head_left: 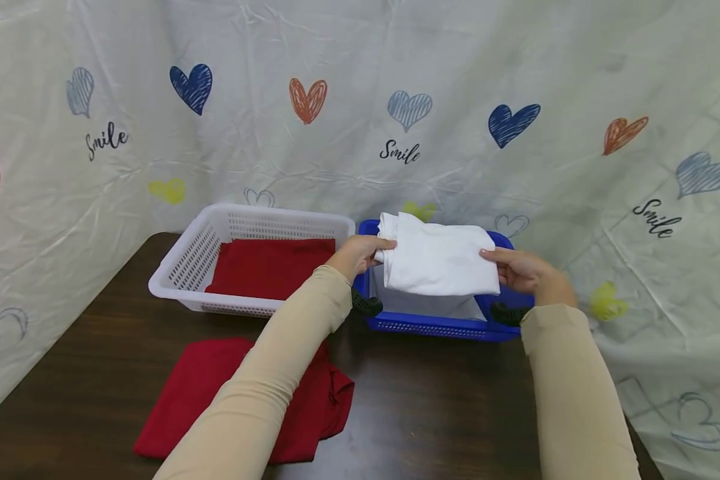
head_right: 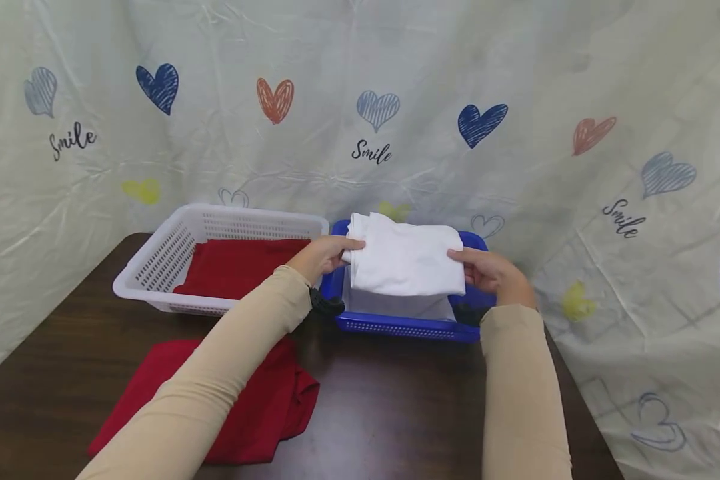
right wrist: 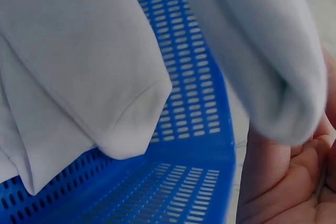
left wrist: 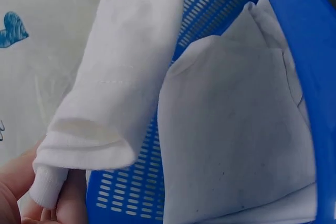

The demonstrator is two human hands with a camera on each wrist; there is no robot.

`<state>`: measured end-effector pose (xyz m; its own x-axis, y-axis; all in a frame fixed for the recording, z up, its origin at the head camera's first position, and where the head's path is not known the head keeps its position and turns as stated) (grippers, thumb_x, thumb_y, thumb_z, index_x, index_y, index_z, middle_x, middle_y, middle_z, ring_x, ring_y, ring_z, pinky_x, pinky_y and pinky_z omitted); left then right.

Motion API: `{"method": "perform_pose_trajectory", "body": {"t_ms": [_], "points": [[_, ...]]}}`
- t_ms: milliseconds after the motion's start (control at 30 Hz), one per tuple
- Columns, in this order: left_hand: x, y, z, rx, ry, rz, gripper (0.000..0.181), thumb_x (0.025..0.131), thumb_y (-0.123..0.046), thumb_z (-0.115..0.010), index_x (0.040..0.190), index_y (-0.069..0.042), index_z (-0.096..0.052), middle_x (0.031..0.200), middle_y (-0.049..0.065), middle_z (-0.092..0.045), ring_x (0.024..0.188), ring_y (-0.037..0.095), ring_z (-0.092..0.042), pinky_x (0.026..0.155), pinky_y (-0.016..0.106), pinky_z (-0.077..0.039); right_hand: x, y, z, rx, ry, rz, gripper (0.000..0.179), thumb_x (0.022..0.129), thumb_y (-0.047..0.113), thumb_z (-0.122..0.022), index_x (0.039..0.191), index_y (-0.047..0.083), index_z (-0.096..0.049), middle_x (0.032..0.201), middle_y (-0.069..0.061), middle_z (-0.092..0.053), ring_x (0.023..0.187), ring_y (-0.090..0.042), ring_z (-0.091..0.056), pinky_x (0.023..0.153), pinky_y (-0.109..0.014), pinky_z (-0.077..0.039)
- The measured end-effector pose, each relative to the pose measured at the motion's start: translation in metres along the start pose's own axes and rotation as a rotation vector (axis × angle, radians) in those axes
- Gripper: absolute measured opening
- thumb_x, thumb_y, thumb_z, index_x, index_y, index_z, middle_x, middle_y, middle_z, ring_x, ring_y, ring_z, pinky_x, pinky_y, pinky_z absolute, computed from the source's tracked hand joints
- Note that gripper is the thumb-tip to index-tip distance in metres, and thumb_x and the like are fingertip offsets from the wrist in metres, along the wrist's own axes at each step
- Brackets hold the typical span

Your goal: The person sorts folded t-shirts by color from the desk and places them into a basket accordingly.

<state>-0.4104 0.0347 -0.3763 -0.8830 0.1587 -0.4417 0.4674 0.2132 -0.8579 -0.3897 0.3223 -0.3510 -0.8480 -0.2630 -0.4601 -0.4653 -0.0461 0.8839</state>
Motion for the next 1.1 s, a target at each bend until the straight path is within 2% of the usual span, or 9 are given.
{"method": "perform_pose_trajectory", "body": {"t_ms": [100,267,400,533,733,933,1100], "points": [[0.003,0.005,-0.004,-0.029,0.017,0.002,0.045,0.090,0.001,-0.069,0.133,0.005,-0.058,0.138,0.017,-0.060,0.126,0.029,-0.061,0.104,0.034,-0.052,0.001,-0.004,0.004,0.003,0.004,-0.002,0.024,0.103,0.018,-0.053,0.087,0.018,-0.071,0.082,0.004,-0.076,0.075,-0.009,-0.073,0.070,-0.023,-0.060],[0.005,0.012,-0.012,-0.047,0.044,0.021,0.044,0.091,0.004,-0.067,0.133,0.006,-0.057,0.139,0.018,-0.059,0.128,0.029,-0.059,0.106,0.035,-0.051,-0.001,-0.009,0.011,0.002,0.011,-0.009,0.021,0.103,0.020,-0.053,0.089,0.019,-0.070,0.082,0.004,-0.076,0.076,-0.008,-0.073,0.070,-0.022,-0.060],[0.006,0.017,-0.015,-0.057,0.049,0.044,0.044,0.090,0.003,-0.068,0.133,0.004,-0.058,0.138,0.017,-0.060,0.112,0.025,-0.067,0.105,0.033,-0.051,-0.002,-0.013,0.017,-0.021,0.003,-0.023,0.020,0.103,0.022,-0.054,0.090,0.020,-0.069,0.083,0.005,-0.075,0.076,-0.008,-0.073,0.071,-0.022,-0.060],[0.007,0.019,-0.015,-0.093,0.032,0.046,0.045,0.090,0.004,-0.068,0.133,0.004,-0.058,0.137,0.016,-0.061,0.095,0.019,-0.065,0.105,0.033,-0.052,-0.001,-0.016,0.019,-0.025,0.000,-0.026,0.021,0.103,0.023,-0.053,0.091,0.021,-0.070,0.084,0.005,-0.075,0.077,-0.008,-0.073,0.071,-0.023,-0.060],[0.006,0.023,-0.020,-0.109,0.021,0.046,0.045,0.090,0.006,-0.066,0.134,0.005,-0.057,0.137,0.018,-0.061,0.113,0.023,-0.066,0.105,0.033,-0.051,-0.001,-0.020,0.022,-0.004,0.005,-0.035,0.022,0.103,0.022,-0.052,0.090,0.021,-0.070,0.084,0.005,-0.075,0.077,-0.008,-0.073,0.071,-0.023,-0.060],[0.008,0.032,-0.028,-0.137,-0.006,0.069,0.043,0.088,0.007,-0.068,0.130,0.007,-0.058,0.117,0.012,-0.068,0.089,0.017,-0.066,0.101,0.031,-0.054,-0.001,-0.027,0.025,0.006,0.008,-0.054,0.023,0.103,0.020,-0.053,0.089,0.022,-0.071,0.084,0.005,-0.075,0.077,-0.008,-0.073,0.072,-0.023,-0.060],[0.010,0.038,-0.031,-0.162,0.006,0.065,0.042,0.090,0.008,-0.065,0.131,0.008,-0.056,0.106,0.010,-0.066,0.094,0.017,-0.064,0.105,0.032,-0.051,0.002,-0.031,0.027,-0.006,0.008,-0.070,0.023,0.103,0.021,-0.054,0.089,0.021,-0.071,0.084,0.005,-0.075,0.078,-0.008,-0.073,0.073,-0.024,-0.060]]}}
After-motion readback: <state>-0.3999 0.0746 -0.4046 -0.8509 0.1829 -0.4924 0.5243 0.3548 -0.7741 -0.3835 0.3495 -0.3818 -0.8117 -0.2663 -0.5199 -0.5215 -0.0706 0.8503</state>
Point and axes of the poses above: each hand's wrist, its own x-axis towards the middle knuckle, its own z-axis out of the back of the hand, y = z × x, the point moved 7 cm from there along x, towards the middle knuckle
